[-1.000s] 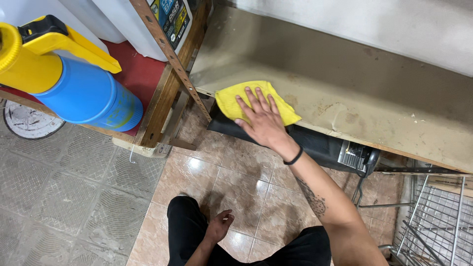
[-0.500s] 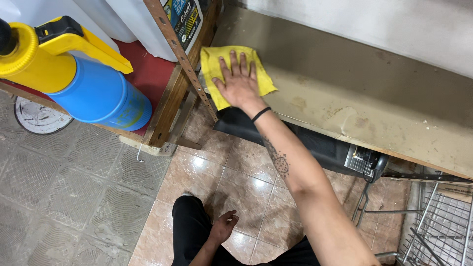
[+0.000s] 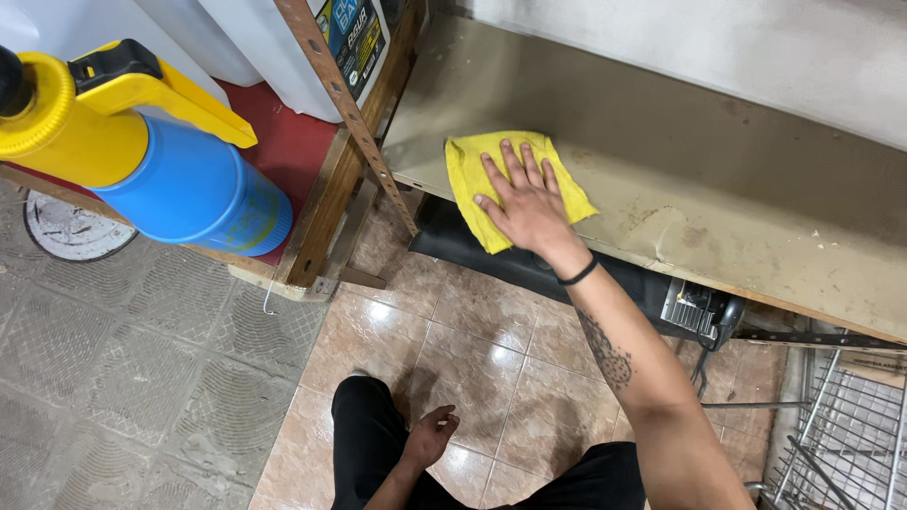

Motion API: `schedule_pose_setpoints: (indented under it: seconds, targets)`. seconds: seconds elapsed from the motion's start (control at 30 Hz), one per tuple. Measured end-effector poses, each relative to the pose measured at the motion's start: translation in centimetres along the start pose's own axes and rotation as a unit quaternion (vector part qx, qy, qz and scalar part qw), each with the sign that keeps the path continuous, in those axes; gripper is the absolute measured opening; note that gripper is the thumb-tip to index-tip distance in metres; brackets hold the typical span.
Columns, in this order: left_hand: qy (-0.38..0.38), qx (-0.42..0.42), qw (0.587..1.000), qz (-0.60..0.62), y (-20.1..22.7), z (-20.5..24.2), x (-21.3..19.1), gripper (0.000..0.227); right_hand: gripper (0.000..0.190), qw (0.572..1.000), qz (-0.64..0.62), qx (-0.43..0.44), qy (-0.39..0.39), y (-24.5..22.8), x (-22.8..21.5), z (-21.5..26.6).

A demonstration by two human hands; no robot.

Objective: The person wipes a metal shelf with a yellow cloth, then moves a blue and yellow spray bottle and several white plastic jugs onto the shelf. They also place multiple black plastic pots onto the shelf one by one.

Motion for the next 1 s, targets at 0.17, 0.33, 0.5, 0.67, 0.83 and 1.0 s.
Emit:
schedule_pose_setpoints:
  seconds: [0.17, 0.33, 0.5, 0.67, 0.83, 1.0]
  targets:
    - [-0.001, -0.008, 1.000, -0.012, 0.6, 0.4, 0.3, 0.062, 0.089, 0.998, -0.011, 0.058, 0.015, -2.2, -3.6, -5.1]
    - [-0.017, -0.023, 0.999, -0.018, 0.6, -0.1, 0.3, 0.069, 0.088, 1.000, 0.005, 0.023, -0.002, -7.4, -3.3, -4.7]
    - [-0.008, -0.013, 1.000, -0.019, 0.1, -1.6, 0.7, 0.062, 0.088, 0.999, 0.033, -0.017, 0.010, -5.2, 2.2, 2.0]
    - [-0.015, -0.025, 0.999, -0.028, -0.5, -2.1, 1.0, 0.060, 0.084, 0.999, -0.013, 0.049, 0.011, 4.2, 3.5, 8.4]
    - [-0.003, -0.030, 0.997, -0.070, -0.5, -2.0, 0.5, 0.062, 0.094, 0.986, -0.056, 0.155, 0.038, 12.4, 1.4, 6.7]
    - [0.004, 0.005, 0.998, -0.061, -0.1, -2.2, 0.9, 0.059, 0.088, 0.982, -0.085, 0.171, 0.017, 8.5, -0.9, 2.5]
Point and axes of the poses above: each hand's wrist, its own z-axis away from the middle knuckle, its own x-axis out of the palm, y = z × x, the point moved 8 cm from there along -z, towards the middle knuckle, and after that the axes turned 10 degrees about -y, right-handed, at the moved point
